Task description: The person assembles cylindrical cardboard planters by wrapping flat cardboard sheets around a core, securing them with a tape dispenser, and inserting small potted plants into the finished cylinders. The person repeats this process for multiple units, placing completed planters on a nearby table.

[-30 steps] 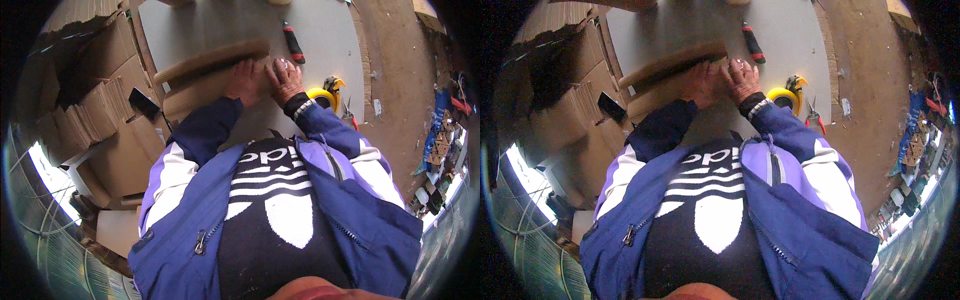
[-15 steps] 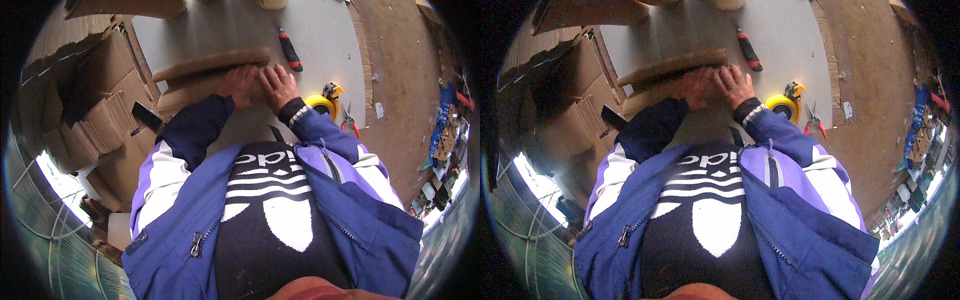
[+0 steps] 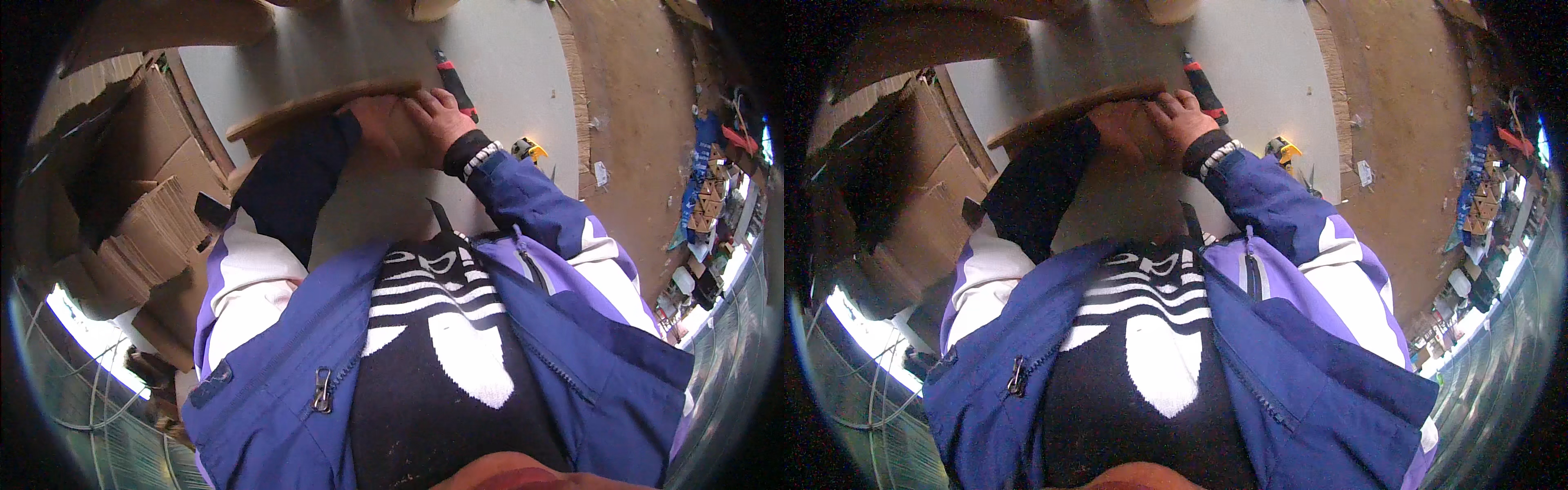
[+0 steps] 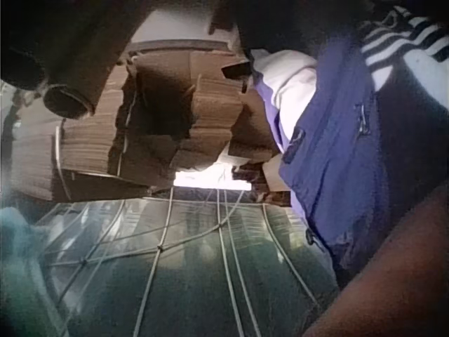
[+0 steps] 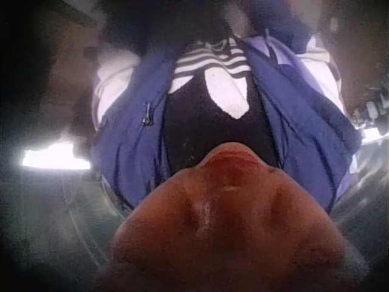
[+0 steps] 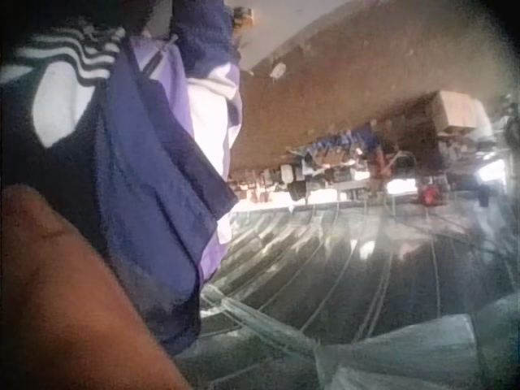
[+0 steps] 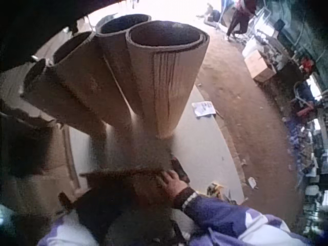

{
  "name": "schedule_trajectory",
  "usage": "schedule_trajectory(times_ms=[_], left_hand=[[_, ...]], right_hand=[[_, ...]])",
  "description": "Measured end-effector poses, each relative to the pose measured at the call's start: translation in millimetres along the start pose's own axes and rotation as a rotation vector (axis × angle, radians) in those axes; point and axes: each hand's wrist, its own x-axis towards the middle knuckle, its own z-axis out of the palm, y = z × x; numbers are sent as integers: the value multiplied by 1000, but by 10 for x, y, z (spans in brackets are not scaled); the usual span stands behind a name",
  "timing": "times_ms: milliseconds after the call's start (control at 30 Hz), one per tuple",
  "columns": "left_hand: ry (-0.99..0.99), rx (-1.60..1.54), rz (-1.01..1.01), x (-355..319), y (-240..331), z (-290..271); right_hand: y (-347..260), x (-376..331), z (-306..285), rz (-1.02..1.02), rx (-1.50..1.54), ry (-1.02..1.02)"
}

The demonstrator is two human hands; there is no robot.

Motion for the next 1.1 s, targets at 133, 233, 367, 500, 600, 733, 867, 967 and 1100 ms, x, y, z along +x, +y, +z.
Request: schedule_trajectory(times_ms=[133, 233, 367, 500, 600, 733, 867, 967, 1100], left_hand=[[214, -182, 53, -32, -137, 542], [228, -290, -10, -76, -21, 883], [172, -353, -90, -85, 141, 909], [143, -365, -150, -159, 228, 707], [234, -401, -146, -316, 257, 641], [460, -387, -177, -528, 329, 679], [564, -210, -209, -469, 519, 593], [414, -42, -231, -368, 474, 340], [306, -139, 110, -243, 307, 218]], right_hand=[[-44, -120, -18, -139, 3, 5], [-87, -444, 126, -290, -57, 267], [-12, -637, 353, -279, -229, 330], [37, -557, 384, -275, -178, 360], [-29, -478, 274, -254, -147, 262], [-72, -255, 110, -240, -90, 158], [-3, -3, 10, -272, -98, 66], [-45, -52, -5, -246, -60, 56], [-134, -234, 6, -282, -184, 249]])
